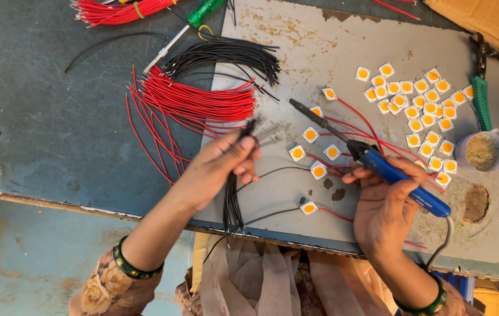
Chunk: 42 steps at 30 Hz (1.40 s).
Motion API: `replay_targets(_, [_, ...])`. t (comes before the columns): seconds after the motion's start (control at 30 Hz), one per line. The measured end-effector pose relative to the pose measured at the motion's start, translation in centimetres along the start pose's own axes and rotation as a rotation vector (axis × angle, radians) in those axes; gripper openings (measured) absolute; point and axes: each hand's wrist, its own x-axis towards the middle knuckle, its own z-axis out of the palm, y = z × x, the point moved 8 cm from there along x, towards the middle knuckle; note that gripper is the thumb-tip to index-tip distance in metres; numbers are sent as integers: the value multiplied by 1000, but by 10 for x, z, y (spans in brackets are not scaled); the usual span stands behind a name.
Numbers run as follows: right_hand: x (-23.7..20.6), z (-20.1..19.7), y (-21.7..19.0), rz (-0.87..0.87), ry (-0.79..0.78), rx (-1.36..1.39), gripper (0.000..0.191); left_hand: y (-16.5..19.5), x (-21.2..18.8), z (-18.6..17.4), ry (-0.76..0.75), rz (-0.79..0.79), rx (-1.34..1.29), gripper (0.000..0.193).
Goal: The person solders red and black wires to the terminals of small square LED modules. They use a soldering iron and solder wire to attach the wires to each LED, then move the completed units aside on the work surface.
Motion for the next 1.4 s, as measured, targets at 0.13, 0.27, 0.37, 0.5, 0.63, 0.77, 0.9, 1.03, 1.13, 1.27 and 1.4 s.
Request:
replay_targets(0.13, [0,0,1,-17,-15,-26,39,56,-16,-33,-3,170,-310,11])
replay_targets(0.27, [0,2,1,-23,-21,-27,40,151,-92,-86,263,584,-271,29])
replay_targets(0.37, [0,2,0,-39,-24,-29,39,173,-113,-64,386,719,207,23])
replay_targets(0.5, [1,-1,2,-34,-14,-17,39,158,-107,19,347,658,1175,18])
replay_targets(0.63, [1,-5,7,-13,5,11,39,194,-131,-22,848,536,797,24])
replay_targets(0.77, [3,-9,8,-10,10,30,39,162,-102,10,387,605,1180,13])
replay_targets(0.9, [7,-15,10,-13,30,44,40,140,-92,-61,548,362,468,30])
replay_targets(1.03, [9,-26,13,7,33,41,44,128,-95,-101,516,419,-29,34])
replay_targets(1.13, [8,-36,19,34,26,79,46,113,-116,-123,614,459,-55,32])
replay_targets(1.27, [8,-54,29,81,36,126,48,105,-132,-147,664,513,-84,32])
replay_targets(1.4, [8,-65,36,105,31,111,48,107,-133,-157,705,508,-48,32])
